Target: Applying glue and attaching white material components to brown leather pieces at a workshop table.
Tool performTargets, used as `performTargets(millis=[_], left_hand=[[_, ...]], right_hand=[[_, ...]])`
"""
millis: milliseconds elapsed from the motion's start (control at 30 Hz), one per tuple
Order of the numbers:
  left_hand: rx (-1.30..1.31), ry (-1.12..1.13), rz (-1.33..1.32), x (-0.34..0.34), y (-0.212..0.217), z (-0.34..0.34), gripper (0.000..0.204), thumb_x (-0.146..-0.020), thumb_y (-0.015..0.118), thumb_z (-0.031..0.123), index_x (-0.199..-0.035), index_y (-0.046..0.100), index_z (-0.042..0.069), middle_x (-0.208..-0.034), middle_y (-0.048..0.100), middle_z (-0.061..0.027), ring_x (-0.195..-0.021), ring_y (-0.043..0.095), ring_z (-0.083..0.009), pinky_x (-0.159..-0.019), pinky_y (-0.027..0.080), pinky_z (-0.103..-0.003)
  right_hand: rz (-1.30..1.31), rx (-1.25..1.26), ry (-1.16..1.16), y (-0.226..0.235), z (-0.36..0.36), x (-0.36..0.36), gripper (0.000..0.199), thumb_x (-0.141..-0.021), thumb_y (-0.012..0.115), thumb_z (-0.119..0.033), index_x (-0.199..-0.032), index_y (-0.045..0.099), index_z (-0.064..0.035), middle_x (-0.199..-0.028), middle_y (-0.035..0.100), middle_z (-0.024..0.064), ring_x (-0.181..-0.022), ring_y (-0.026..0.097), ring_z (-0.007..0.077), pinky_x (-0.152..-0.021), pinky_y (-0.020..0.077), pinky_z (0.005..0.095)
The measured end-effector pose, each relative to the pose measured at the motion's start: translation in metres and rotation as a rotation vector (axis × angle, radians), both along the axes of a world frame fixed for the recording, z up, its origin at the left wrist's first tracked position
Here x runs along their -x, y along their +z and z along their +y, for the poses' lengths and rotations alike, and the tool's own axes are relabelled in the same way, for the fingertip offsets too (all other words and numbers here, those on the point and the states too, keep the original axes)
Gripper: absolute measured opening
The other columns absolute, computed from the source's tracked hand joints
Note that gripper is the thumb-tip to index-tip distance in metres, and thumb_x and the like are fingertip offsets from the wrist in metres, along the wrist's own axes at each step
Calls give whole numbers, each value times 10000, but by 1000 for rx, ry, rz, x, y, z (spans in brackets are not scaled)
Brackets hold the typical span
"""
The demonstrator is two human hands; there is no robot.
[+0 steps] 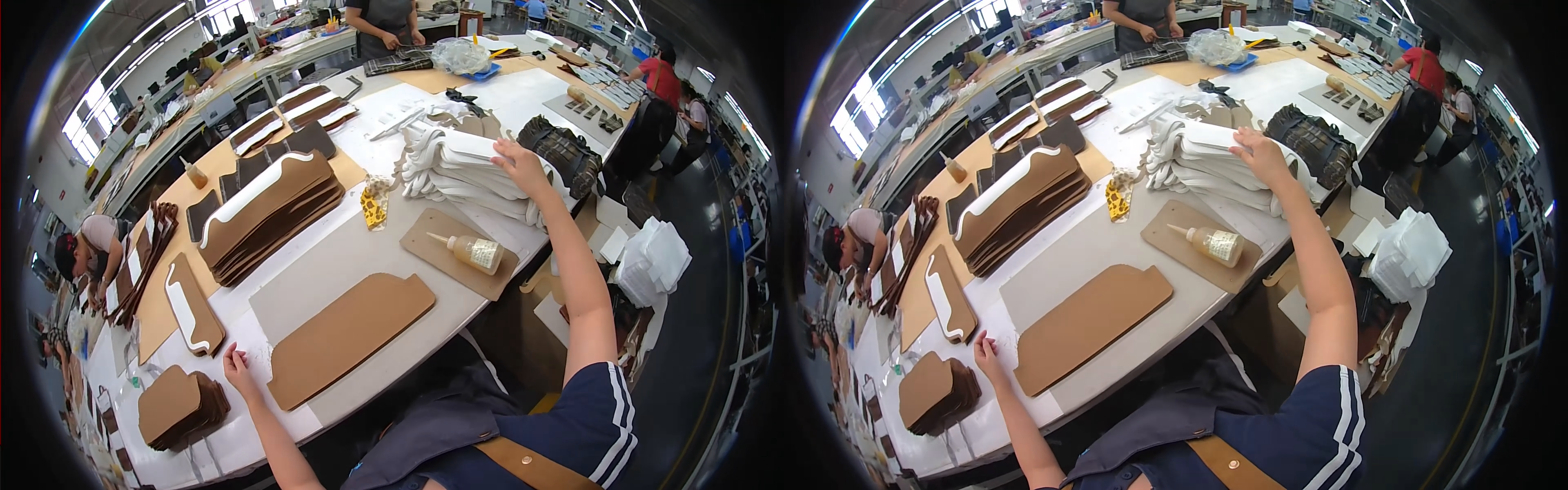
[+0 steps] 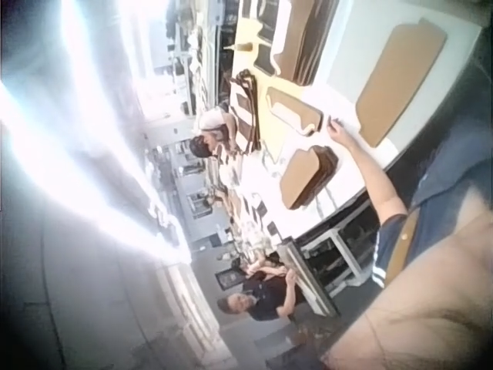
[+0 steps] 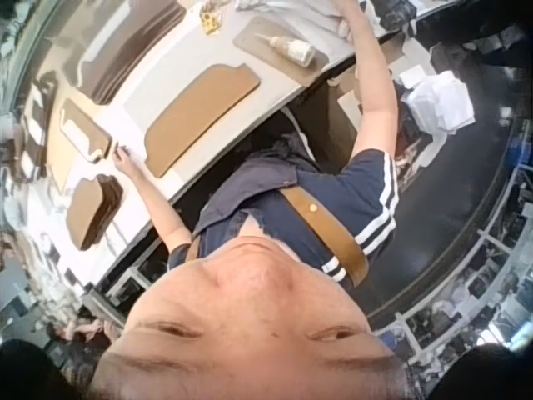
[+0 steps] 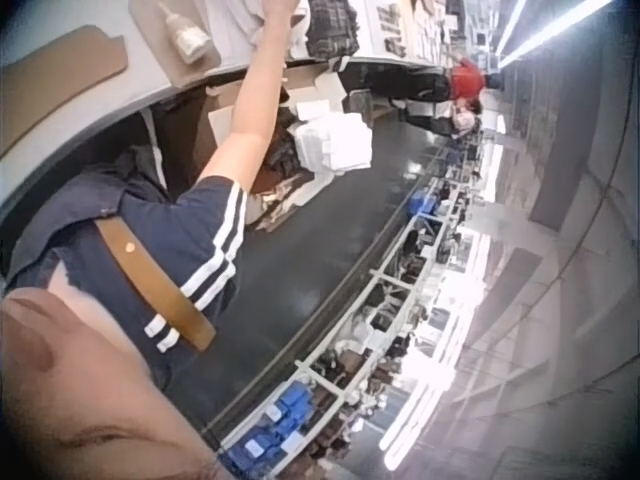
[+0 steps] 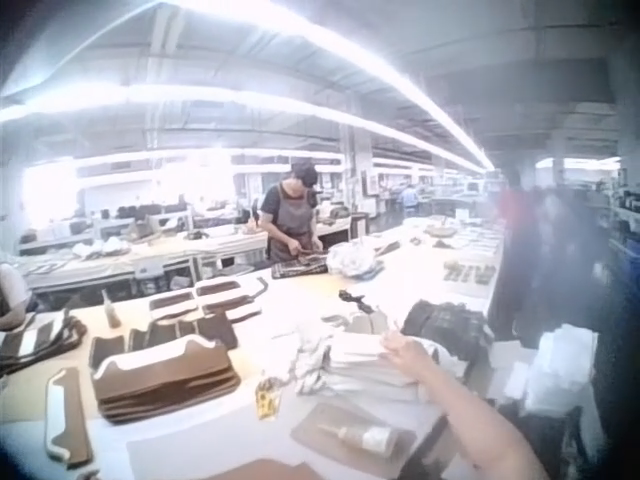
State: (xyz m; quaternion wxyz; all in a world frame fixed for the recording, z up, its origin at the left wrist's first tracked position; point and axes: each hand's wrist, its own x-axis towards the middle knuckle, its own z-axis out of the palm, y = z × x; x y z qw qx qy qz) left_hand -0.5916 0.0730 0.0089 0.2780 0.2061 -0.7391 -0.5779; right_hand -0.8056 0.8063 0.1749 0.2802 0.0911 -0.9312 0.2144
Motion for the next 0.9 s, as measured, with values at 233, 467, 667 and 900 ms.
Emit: performTargets(millis=[233, 467, 667, 900], left_hand=[[-4, 12, -12, -3, -2, -4, 255, -1096, 494, 132, -1265, 673, 66, -909, 559, 50, -812, 495, -41, -723, 423, -193], [-17, 13, -13, -2, -5, -8, 255, -1097, 493, 131, -1265, 674, 69, -905, 558, 51, -805, 491, -42, -720, 421, -192], [-64, 35, 18, -5, -5, -16, 256, -1101, 492, 133, -1268, 672, 59, -915, 575, 43, -809, 501, -46, -716, 429, -198], [108, -137, 156, -11, 75, 49, 265, -1106, 493, 146, -1263, 657, 9, -964, 622, -1, -880, 557, -78, -788, 463, -249]], right_hand=[[-29, 155, 102, 4, 0, 0, 323, -972, 720, -215, -1239, 740, -36, -1348, 684, 188, -1328, 616, 288, -1071, 499, 356], [1, 228, 92, -2, 7, 10, 311, -994, 686, -260, -1185, 752, -23, -1200, 732, 184, -1103, 701, 257, -910, 542, 335], [218, 460, -164, -4, -4, 16, 298, -1018, 662, -264, -955, 721, 22, -666, 615, 97, -584, 466, 178, -583, 426, 337], [557, 227, -34, 20, -32, -12, 133, -946, 710, -149, -938, 696, -17, -662, 646, 153, -565, 627, 328, -548, 482, 403]])
